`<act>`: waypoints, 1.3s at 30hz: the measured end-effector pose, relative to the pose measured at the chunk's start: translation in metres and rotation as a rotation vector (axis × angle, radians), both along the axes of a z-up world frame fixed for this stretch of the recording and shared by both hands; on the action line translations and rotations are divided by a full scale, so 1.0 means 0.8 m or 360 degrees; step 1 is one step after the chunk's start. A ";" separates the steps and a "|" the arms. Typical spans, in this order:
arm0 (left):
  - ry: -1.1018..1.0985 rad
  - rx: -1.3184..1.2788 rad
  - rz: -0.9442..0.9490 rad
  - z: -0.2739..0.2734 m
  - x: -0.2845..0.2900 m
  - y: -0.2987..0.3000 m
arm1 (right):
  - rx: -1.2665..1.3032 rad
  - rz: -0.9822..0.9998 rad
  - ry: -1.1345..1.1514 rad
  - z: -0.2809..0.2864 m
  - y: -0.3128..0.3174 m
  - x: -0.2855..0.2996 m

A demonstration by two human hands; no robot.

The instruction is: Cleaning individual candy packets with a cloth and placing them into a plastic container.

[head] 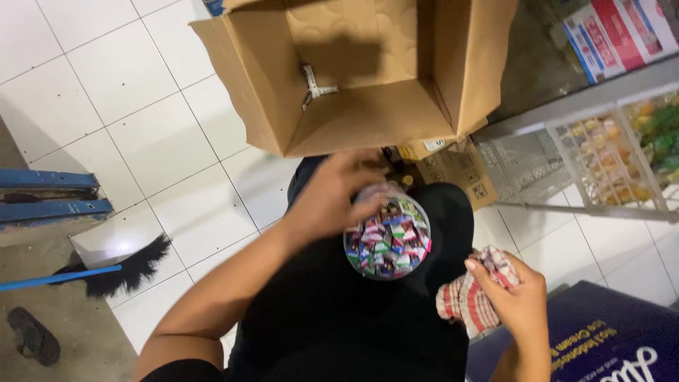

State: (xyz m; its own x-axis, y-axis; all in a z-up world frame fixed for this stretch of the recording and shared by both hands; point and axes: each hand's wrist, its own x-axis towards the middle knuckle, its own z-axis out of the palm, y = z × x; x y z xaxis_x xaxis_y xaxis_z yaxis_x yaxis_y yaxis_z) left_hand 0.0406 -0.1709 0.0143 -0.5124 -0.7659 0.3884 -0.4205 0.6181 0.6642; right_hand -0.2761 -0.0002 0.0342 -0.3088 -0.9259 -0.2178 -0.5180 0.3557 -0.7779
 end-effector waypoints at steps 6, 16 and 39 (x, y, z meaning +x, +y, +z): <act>-0.0266 0.0085 0.0531 -0.257 0.140 -0.128 | 0.0130 -0.0123 -0.0032 -0.022 -0.021 -0.012; -0.2660 0.0101 0.0093 -0.365 -0.004 -0.344 | 0.0307 -0.0113 0.0004 -0.062 -0.029 -0.031; -0.0110 0.0623 -0.0130 0.048 0.015 -0.093 | -0.0397 -0.0415 -0.0349 0.030 -0.018 -0.010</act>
State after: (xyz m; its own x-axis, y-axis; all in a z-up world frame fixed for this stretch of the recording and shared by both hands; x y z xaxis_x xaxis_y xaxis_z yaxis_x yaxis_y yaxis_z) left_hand 0.0525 -0.2453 0.0530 -0.5924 -0.8048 0.0380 -0.4323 0.3573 0.8279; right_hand -0.2844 -0.0143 0.0581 -0.5112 -0.8554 -0.0836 -0.2481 0.2400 -0.9385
